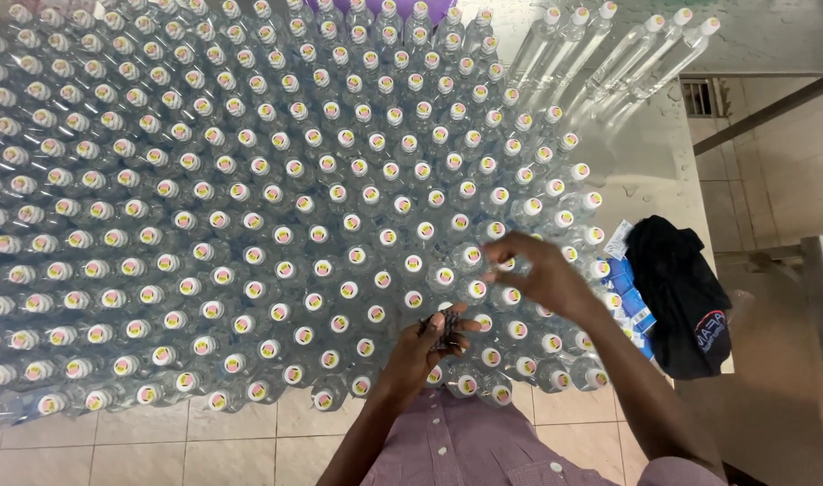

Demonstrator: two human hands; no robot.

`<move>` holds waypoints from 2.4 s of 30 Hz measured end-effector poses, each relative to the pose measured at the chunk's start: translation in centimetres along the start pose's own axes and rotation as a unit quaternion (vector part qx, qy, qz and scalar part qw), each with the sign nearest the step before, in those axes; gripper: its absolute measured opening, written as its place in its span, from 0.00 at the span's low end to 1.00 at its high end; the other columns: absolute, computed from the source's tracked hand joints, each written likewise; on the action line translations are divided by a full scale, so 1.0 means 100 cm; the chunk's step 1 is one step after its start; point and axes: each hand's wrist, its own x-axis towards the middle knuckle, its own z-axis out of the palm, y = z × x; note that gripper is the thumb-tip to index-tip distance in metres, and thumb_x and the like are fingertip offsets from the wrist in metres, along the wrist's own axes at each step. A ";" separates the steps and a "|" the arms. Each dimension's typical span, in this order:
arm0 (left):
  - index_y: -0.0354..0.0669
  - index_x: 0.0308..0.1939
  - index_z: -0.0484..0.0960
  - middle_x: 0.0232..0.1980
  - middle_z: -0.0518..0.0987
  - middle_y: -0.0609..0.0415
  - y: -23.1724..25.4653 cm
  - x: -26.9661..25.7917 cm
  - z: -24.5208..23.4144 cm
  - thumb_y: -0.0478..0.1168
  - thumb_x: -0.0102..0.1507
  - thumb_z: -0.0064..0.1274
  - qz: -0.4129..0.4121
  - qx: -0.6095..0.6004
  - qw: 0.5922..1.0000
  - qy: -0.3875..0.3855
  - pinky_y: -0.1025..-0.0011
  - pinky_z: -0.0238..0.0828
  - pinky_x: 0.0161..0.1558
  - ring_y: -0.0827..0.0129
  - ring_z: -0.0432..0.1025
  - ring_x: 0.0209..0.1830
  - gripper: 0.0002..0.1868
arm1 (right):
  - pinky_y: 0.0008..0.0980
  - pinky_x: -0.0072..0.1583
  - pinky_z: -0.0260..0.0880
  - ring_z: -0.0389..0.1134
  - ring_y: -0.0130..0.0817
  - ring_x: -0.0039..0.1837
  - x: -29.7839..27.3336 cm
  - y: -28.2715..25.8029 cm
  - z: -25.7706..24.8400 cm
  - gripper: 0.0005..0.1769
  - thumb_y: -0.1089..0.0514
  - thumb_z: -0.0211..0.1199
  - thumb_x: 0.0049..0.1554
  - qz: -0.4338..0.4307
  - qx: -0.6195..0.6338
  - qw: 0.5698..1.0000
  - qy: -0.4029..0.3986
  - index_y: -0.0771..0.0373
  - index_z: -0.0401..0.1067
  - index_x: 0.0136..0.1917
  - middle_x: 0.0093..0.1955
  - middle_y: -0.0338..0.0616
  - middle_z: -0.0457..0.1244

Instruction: The person is manually applying small circular stickers to the caps of numerous water bottles arranged in a dense grid on a metal table.

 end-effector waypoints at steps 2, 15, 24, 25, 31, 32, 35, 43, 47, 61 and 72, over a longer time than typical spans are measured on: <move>0.33 0.77 0.74 0.60 0.88 0.46 -0.003 0.004 0.004 0.61 0.70 0.45 0.003 0.001 1.000 -0.018 0.70 0.78 0.52 0.69 0.79 0.47 0.41 | 0.35 0.57 0.81 0.75 0.36 0.55 -0.018 -0.018 0.018 0.27 0.63 0.80 0.53 -0.005 0.111 0.992 -0.055 0.53 0.80 0.65 0.56 0.41 0.73; 0.33 0.67 0.81 0.61 0.88 0.42 -0.003 0.003 0.013 0.57 0.73 0.43 0.002 0.025 0.998 -0.054 0.66 0.78 0.54 0.64 0.81 0.48 0.32 | 0.38 0.57 0.87 0.83 0.37 0.55 -0.042 -0.030 0.027 0.16 0.60 0.76 0.56 0.076 0.195 0.976 -0.054 0.55 0.85 0.59 0.52 0.42 0.79; 0.32 0.67 0.80 0.61 0.89 0.42 0.000 -0.007 0.002 0.57 0.73 0.42 0.018 0.017 1.000 0.003 0.70 0.78 0.49 0.67 0.80 0.46 0.33 | 0.46 0.62 0.84 0.78 0.45 0.63 0.029 0.047 0.003 0.11 0.67 0.61 0.69 -0.017 0.108 0.988 0.105 0.61 0.78 0.64 0.64 0.47 0.74; 0.32 0.70 0.80 0.61 0.89 0.45 0.003 -0.009 0.002 0.58 0.73 0.41 0.019 0.029 0.999 0.002 0.70 0.78 0.51 0.68 0.81 0.48 0.35 | 0.47 0.61 0.82 0.78 0.44 0.61 0.045 0.052 0.000 0.10 0.67 0.59 0.71 -0.006 0.070 0.986 0.151 0.65 0.79 0.62 0.63 0.48 0.74; 0.30 0.74 0.75 0.61 0.88 0.42 -0.002 -0.014 -0.004 0.56 0.73 0.42 0.009 -0.014 1.000 0.021 0.69 0.78 0.50 0.67 0.80 0.48 0.36 | 0.45 0.46 0.78 0.80 0.46 0.50 0.089 0.122 0.028 0.16 0.67 0.59 0.71 0.007 -0.064 0.991 0.119 0.65 0.77 0.71 0.59 0.52 0.75; 0.30 0.74 0.75 0.61 0.88 0.42 -0.003 -0.016 -0.006 0.56 0.73 0.42 0.010 -0.014 1.000 0.022 0.69 0.78 0.50 0.67 0.80 0.48 0.36 | 0.45 0.46 0.78 0.80 0.46 0.50 0.084 0.121 0.029 0.16 0.67 0.59 0.71 0.006 -0.063 0.991 0.118 0.65 0.77 0.71 0.59 0.52 0.75; 0.30 0.75 0.74 0.61 0.88 0.44 -0.003 -0.018 -0.013 0.59 0.71 0.44 0.019 -0.018 0.999 0.023 0.70 0.78 0.50 0.69 0.81 0.49 0.39 | 0.49 0.50 0.76 0.78 0.55 0.51 0.074 0.120 0.029 0.16 0.65 0.57 0.72 0.030 -0.082 0.991 0.100 0.66 0.77 0.70 0.58 0.56 0.74; 0.32 0.69 0.78 0.59 0.89 0.41 0.004 -0.020 -0.017 0.55 0.73 0.44 0.028 -0.034 0.999 0.026 0.69 0.78 0.48 0.67 0.78 0.43 0.32 | 0.49 0.51 0.75 0.77 0.51 0.53 0.070 0.125 0.018 0.07 0.62 0.67 0.68 0.016 -0.104 0.993 0.052 0.63 0.78 0.60 0.56 0.48 0.75; 0.31 0.66 0.79 0.59 0.89 0.41 0.008 -0.021 -0.017 0.54 0.74 0.44 0.045 -0.029 0.998 0.017 0.68 0.77 0.47 0.67 0.78 0.43 0.29 | 0.48 0.53 0.73 0.76 0.47 0.54 0.074 0.120 0.008 0.06 0.63 0.64 0.68 0.076 -0.098 0.992 -0.010 0.60 0.78 0.59 0.57 0.43 0.75; 0.34 0.61 0.86 0.59 0.89 0.47 0.012 -0.036 -0.026 0.56 0.74 0.42 0.028 0.005 0.999 0.033 0.68 0.77 0.52 0.68 0.80 0.47 0.30 | 0.52 0.48 0.68 0.73 0.56 0.54 0.081 0.085 0.003 0.11 0.61 0.61 0.68 0.195 -0.143 0.968 -0.069 0.58 0.65 0.62 0.62 0.54 0.72; 0.27 0.70 0.79 0.60 0.85 0.35 -0.021 -0.012 -0.022 0.51 0.78 0.46 0.030 -0.084 0.993 -0.071 0.65 0.83 0.52 0.57 0.83 0.50 0.29 | 0.50 0.59 0.77 0.77 0.50 0.51 -0.031 -0.062 0.030 0.17 0.62 0.82 0.51 0.025 0.111 0.994 0.002 0.62 0.80 0.53 0.45 0.52 0.72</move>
